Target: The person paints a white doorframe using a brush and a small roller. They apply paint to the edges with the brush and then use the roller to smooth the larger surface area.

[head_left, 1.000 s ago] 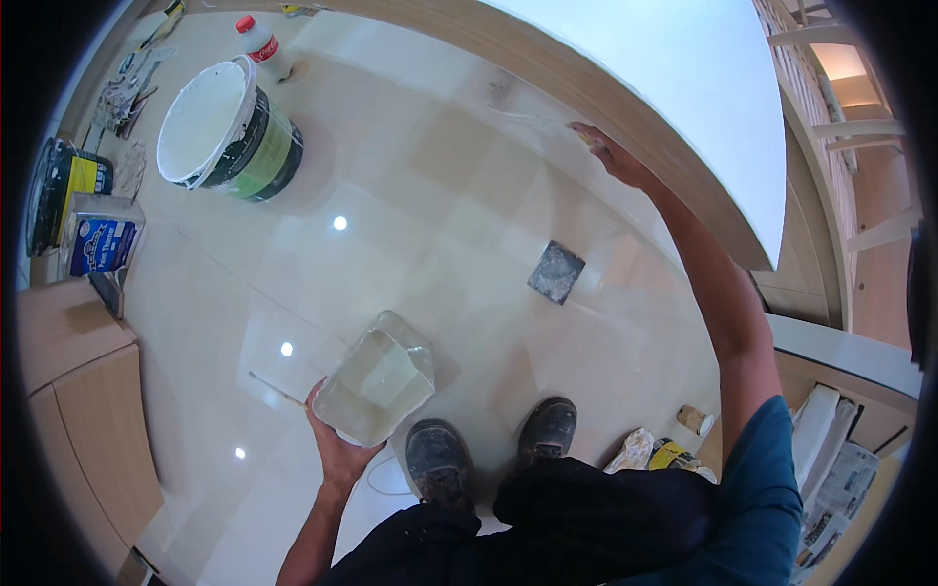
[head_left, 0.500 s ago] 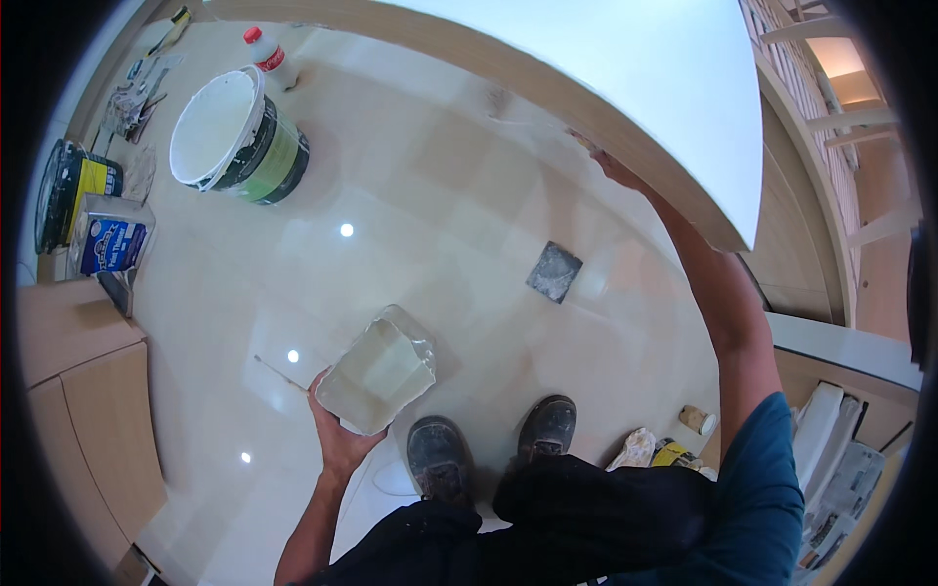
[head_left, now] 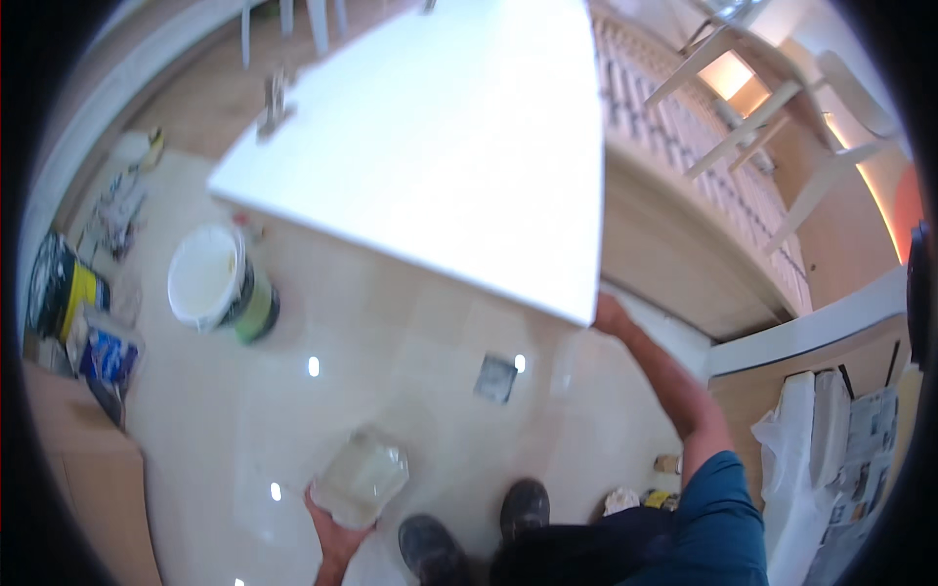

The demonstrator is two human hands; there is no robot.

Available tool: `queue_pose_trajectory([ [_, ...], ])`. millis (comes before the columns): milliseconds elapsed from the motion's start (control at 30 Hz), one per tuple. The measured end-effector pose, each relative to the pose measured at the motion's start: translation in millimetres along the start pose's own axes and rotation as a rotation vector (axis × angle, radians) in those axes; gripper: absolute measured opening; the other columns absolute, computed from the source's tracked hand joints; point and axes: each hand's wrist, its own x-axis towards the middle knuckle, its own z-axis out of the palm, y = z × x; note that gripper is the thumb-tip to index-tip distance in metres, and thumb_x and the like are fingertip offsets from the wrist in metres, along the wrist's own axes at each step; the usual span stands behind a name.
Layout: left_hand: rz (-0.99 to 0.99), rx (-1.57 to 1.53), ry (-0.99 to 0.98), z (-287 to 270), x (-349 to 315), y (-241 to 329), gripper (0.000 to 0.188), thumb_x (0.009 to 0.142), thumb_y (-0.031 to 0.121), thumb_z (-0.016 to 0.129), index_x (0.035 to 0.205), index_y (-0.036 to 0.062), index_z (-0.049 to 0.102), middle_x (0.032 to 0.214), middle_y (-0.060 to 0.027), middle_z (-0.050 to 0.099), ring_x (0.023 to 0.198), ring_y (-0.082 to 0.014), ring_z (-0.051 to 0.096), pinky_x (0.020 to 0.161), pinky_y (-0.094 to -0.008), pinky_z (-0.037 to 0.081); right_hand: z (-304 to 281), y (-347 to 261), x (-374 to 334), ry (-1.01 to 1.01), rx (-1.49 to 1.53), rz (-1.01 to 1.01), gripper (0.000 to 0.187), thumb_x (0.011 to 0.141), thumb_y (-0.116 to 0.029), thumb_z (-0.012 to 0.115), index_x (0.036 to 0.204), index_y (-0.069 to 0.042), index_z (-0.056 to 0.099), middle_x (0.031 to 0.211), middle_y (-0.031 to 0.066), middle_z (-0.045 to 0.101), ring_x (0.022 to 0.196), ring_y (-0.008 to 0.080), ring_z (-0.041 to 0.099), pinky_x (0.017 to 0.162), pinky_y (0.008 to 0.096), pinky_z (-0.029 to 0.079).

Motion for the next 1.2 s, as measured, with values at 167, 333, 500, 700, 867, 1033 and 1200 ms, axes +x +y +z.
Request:
queue_pose_trajectory([
  [167, 0.105, 0.265, -0.037, 24, 4, -10, 0.119, 0.057, 0.028, 0.101, 0.149, -0.0034, 0.032, 0.137, -0.0197, 0.051, 0.129, -0.0352, 0.053, 0.110, -0.0485, 0.044, 13, -13, 19, 0.038, 0.063, -0.056, 0.049, 0.094, -0.009, 0.064, 0.142, -0.021, 0.063, 0.132, 0.0088, 0.067, 0.107, 0.0340, 0.070, 0.089, 0.0460, 0.058],
  [333, 0.160, 0.198, -0.050, 23, 1, -17, 0.119, 0.057, 0.024, 0.102, 0.149, -0.0049, 0.032, 0.137, -0.0199, 0.051, 0.127, -0.0341, 0.054, 0.107, -0.0481, 0.047, 51, -12, 70, 0.210, 0.136, -0.136, 0.044, 0.097, -0.032, 0.066, 0.135, -0.010, 0.064, 0.134, 0.0163, 0.067, 0.118, 0.0393, 0.066, 0.096, 0.0483, 0.056],
  [500, 0.154, 0.112, -0.006, 4, 9, -59, 0.135, 0.049, 0.029, 0.105, 0.155, 0.0010, 0.025, 0.146, -0.0201, 0.040, 0.138, -0.0345, 0.047, 0.114, -0.0516, 0.043, 33, -35, 82, 0.371, 0.433, -0.175, 0.054, 0.099, -0.040, 0.067, 0.144, -0.011, 0.061, 0.143, 0.0185, 0.064, 0.131, 0.0369, 0.061, 0.108, 0.0427, 0.050],
  [700, 0.053, 0.096, -0.049, 21, 14, 6, 0.122, 0.056, 0.020, 0.102, 0.152, 0.0030, 0.028, 0.141, -0.0163, 0.045, 0.134, -0.0303, 0.051, 0.106, -0.0462, 0.051, -2, -25, 23, 0.220, 0.212, -0.035, 0.059, 0.097, -0.036, 0.073, 0.149, -0.012, 0.057, 0.147, 0.0168, 0.062, 0.136, 0.0336, 0.058, 0.113, 0.0400, 0.046],
  [867, 0.072, 0.146, -0.037, 14, 10, 3, 0.121, 0.056, 0.019, 0.102, 0.151, 0.0041, 0.029, 0.140, -0.0151, 0.046, 0.132, -0.0299, 0.052, 0.106, -0.0465, 0.051, 6, -30, 31, 0.358, 0.269, -0.175, 0.057, 0.095, -0.030, 0.076, 0.147, -0.016, 0.058, 0.141, 0.0138, 0.064, 0.130, 0.0345, 0.059, 0.110, 0.0469, 0.048],
  [1033, 0.057, 0.157, -0.041, 16, 8, 8, 0.121, 0.057, 0.020, 0.102, 0.151, 0.0045, 0.029, 0.140, -0.0152, 0.045, 0.134, -0.0298, 0.051, 0.107, -0.0466, 0.051, 15, -65, 66, 0.354, 0.208, -0.175, 0.055, 0.094, -0.026, 0.075, 0.146, -0.016, 0.059, 0.138, 0.0140, 0.065, 0.126, 0.0354, 0.060, 0.106, 0.0474, 0.049],
  [1200, 0.076, 0.188, -0.031, 18, 8, 1, 0.122, 0.056, 0.021, 0.102, 0.152, 0.0051, 0.029, 0.142, -0.0150, 0.043, 0.134, -0.0299, 0.050, 0.107, -0.0464, 0.051, 10, -108, 132, 0.422, 0.165, -0.192, 0.054, 0.093, -0.023, 0.074, 0.145, -0.016, 0.060, 0.135, 0.0142, 0.065, 0.122, 0.0362, 0.062, 0.103, 0.0479, 0.051],
])
